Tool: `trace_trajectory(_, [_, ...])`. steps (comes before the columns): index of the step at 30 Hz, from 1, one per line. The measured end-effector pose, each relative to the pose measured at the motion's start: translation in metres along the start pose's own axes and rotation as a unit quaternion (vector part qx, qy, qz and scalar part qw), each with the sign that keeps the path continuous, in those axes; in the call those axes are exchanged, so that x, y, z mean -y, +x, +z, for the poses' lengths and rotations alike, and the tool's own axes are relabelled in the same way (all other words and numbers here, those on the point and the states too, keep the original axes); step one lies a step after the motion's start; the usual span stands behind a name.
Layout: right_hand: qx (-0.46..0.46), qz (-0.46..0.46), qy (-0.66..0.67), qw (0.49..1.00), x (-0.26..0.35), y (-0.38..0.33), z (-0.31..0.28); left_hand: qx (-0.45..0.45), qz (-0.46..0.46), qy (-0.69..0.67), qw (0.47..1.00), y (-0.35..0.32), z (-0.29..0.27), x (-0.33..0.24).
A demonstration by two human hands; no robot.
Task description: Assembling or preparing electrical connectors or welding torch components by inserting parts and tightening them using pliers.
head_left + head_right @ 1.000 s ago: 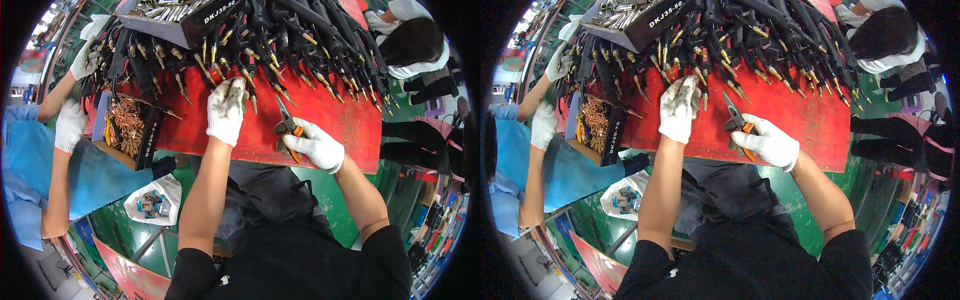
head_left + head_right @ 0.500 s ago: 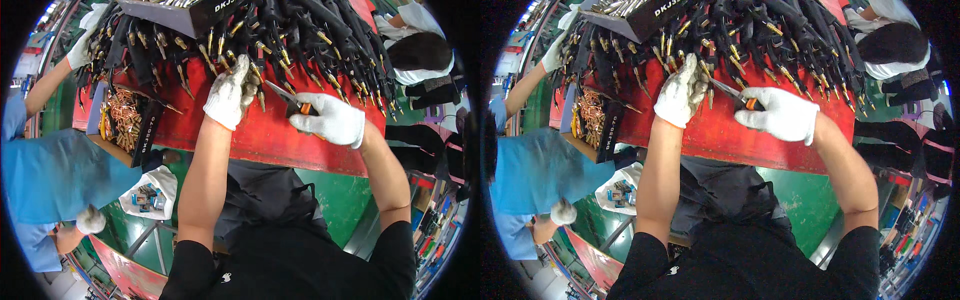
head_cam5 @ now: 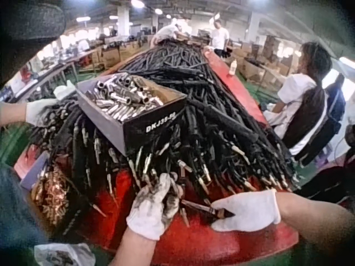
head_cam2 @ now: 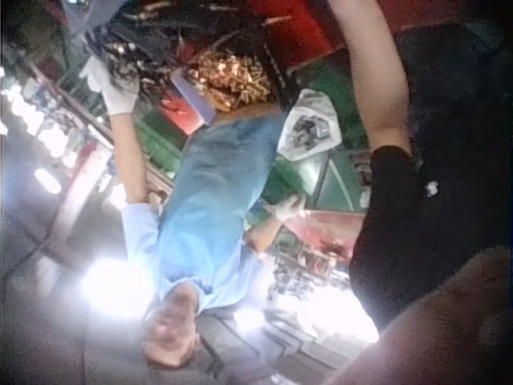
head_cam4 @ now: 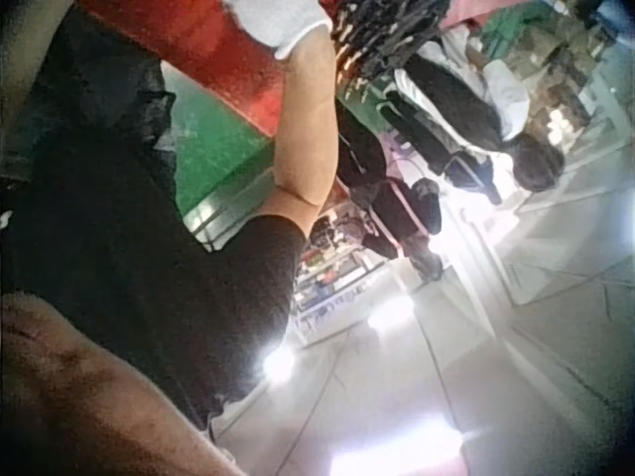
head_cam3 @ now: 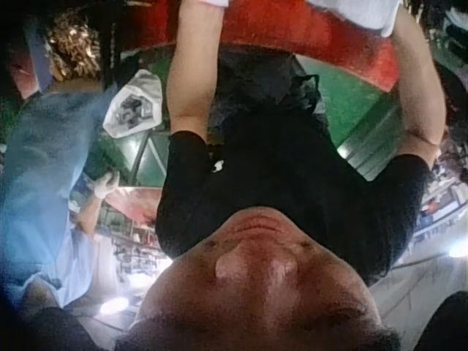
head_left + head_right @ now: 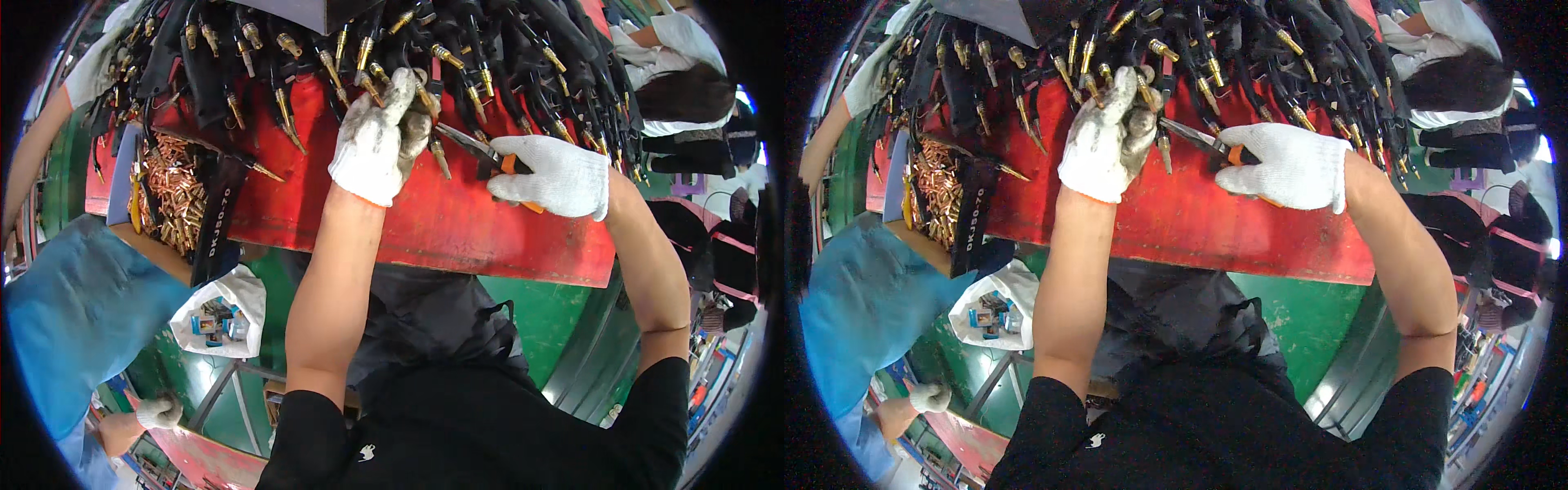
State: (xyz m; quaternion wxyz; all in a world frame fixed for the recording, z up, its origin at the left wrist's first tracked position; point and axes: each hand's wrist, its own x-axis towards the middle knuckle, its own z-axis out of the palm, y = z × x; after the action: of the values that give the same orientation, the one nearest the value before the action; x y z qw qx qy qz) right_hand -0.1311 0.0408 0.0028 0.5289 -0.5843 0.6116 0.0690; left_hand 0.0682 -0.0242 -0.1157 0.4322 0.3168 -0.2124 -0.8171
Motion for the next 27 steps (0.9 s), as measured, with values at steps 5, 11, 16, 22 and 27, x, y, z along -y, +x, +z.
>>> trace_trajectory(5, [0.012, -0.043, 0.212, 0.976, -0.019, 0.002, 0.014, 0.020, -0.002, -0.025, 0.999, 0.004, 0.005, 0.001])
trace_trajectory(11, [0.020, -0.102, 0.288, 0.952, -0.015, 0.007, 0.022, 0.033, -0.005, -0.076, 0.997, 0.003, 0.008, -0.001])
trace_trajectory(16, [0.014, -0.121, 0.290, 0.949, -0.017, 0.013, 0.023, -0.005, -0.002, -0.078, 0.997, 0.001, 0.015, 0.000])
trace_trajectory(22, [0.022, -0.146, 0.339, 0.929, -0.016, 0.022, 0.030, 0.009, -0.016, -0.088, 0.996, -0.001, 0.013, -0.003])
trace_trajectory(27, [0.059, -0.165, 0.397, 0.901, -0.022, 0.030, 0.036, 0.055, -0.032, -0.116, 0.991, 0.000, 0.007, -0.001])
